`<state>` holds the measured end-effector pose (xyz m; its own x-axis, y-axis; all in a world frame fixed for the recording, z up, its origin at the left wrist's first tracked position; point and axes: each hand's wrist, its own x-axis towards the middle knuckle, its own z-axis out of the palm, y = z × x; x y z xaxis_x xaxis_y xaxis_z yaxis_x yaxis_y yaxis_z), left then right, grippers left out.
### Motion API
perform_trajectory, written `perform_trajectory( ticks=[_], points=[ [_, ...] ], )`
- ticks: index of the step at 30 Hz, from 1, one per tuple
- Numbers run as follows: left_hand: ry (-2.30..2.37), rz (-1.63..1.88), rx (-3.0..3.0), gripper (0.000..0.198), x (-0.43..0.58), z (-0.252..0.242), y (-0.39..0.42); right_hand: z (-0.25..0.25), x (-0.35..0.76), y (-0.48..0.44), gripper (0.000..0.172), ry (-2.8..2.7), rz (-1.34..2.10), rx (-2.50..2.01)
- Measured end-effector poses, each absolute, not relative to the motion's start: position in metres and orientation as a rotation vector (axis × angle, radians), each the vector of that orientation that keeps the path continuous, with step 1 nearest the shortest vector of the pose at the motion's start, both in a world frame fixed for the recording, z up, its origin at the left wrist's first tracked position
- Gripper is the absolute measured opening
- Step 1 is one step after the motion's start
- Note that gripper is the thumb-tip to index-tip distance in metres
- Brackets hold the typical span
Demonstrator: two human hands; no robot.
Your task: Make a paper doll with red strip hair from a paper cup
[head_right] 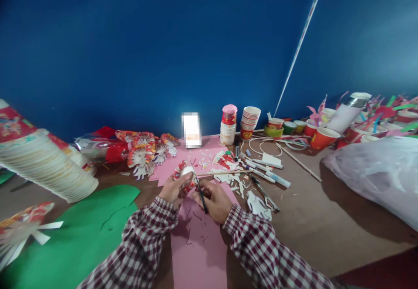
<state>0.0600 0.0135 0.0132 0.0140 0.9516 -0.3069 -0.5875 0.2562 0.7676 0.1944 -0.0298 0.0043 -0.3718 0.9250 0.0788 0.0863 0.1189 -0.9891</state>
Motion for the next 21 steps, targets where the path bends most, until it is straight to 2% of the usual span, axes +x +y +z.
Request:
perform_trajectory(
  ticks=[8, 21],
  points=[
    [0.965, 1.26, 0.52, 0.035, 0.0616, 0.0156, 0.0112, 0.0049, 0.195, -0.0287, 0.023, -1.645, 1.289, -1.011],
    [0.974, 1.252, 0.487, 0.034, 0.0611, 0.0167, 0.0113, 0.007, 0.1944, -0.0297, 0.02, -1.653, 1.223, -1.061]
  ],
)
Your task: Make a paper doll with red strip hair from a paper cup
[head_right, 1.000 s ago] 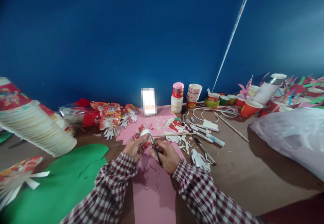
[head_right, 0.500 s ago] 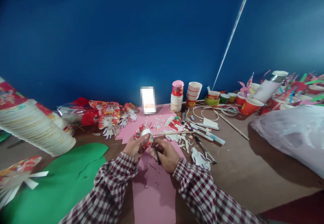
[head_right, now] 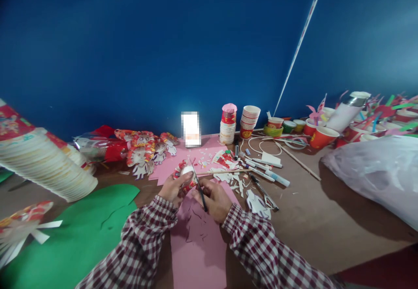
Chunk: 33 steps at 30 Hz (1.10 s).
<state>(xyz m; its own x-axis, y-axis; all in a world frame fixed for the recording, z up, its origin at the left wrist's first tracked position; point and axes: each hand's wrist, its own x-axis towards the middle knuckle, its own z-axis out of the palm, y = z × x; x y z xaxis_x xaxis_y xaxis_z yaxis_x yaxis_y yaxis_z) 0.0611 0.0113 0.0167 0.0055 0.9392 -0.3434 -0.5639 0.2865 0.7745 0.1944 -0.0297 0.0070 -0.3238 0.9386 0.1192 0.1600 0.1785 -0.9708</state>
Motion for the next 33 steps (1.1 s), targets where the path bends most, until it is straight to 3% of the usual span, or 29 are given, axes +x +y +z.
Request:
perform_trajectory(
  ticks=[7, 33],
  points=[
    [0.98, 1.269, 0.464, 0.041, 0.0601, 0.0202, 0.0099, 0.0086, 0.1949, -0.0305, 0.018, -1.657, 1.22, -1.064],
    [0.992, 1.205, 0.575, 0.037, 0.0573, 0.0187, 0.0108, 0.0069, 0.1977, -0.0292, 0.014, -1.6, 1.372, -1.018]
  ],
)
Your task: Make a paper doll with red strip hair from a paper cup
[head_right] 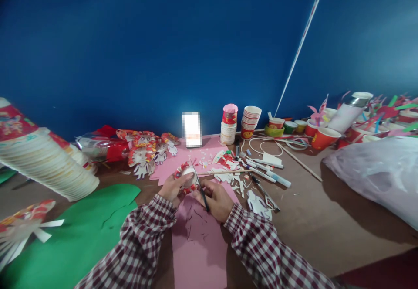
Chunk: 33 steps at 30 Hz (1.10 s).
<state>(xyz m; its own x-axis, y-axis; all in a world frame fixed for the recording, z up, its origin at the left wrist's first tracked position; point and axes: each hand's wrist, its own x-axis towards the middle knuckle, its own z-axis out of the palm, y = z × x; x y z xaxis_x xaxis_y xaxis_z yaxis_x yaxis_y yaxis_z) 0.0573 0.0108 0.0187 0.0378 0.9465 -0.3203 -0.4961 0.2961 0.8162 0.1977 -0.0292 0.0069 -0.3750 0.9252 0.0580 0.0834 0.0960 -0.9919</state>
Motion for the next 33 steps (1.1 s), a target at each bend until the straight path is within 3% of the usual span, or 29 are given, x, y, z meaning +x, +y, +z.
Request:
perform_trajectory(
  ticks=[18, 33],
  points=[
    [1.021, 1.134, 0.587, 0.038, 0.048, 0.028, 0.011, 0.008, 0.198, -0.029, 0.011, -1.675, 1.289, -1.049],
    [0.997, 1.088, 0.724, 0.039, 0.049, 0.021, 0.012, 0.004, 0.197, -0.03, 0.018, -1.573, 1.459, -1.046]
  ],
)
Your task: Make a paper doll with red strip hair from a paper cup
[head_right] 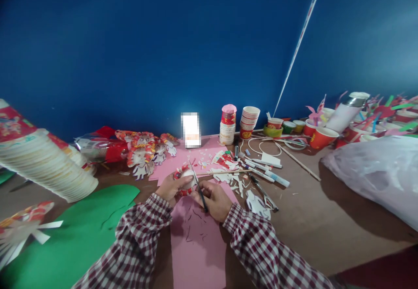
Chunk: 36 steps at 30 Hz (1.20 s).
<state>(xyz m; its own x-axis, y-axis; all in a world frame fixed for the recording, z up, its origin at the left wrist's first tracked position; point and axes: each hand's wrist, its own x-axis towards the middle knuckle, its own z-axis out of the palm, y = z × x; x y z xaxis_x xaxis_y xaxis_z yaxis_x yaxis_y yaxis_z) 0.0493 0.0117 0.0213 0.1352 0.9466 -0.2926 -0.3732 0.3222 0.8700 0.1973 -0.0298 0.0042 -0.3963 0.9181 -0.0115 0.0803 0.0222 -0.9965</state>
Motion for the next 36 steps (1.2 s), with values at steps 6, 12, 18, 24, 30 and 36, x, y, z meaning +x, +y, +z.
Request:
perform_trajectory(
  ticks=[6, 12, 18, 24, 30, 36],
  points=[
    [1.024, 1.048, 0.696, 0.04, 0.049, 0.0241, 0.0117, 0.0044, 0.1984, -0.0305, 0.019, -1.573, 1.442, -1.06],
    [1.034, 1.031, 0.683, 0.046, 0.0463, 0.0238, 0.0134, 0.0071, 0.1971, -0.0305, 0.018, -1.621, 1.357, -1.073],
    [1.041, 1.048, 0.704, 0.041, 0.0433, 0.0197, 0.0162, 0.0094, 0.1963, -0.0309, 0.018, -1.608, 1.401, -1.067],
    [1.033, 1.012, 0.73, 0.043, 0.0415, 0.02, 0.0165, 0.0073, 0.1954, -0.0315, 0.02, -1.581, 1.431, -1.094],
    [1.036, 1.03, 0.838, 0.037, 0.043, 0.0192, 0.0152, 0.0036, 0.1957, -0.0308, 0.023, -1.552, 1.483, -1.067],
    [1.008, 1.035, 0.858, 0.033, 0.0444, 0.0204, 0.0128, 0.0051, 0.1979, -0.0307, 0.022, -1.565, 1.481, -1.073]
  ],
)
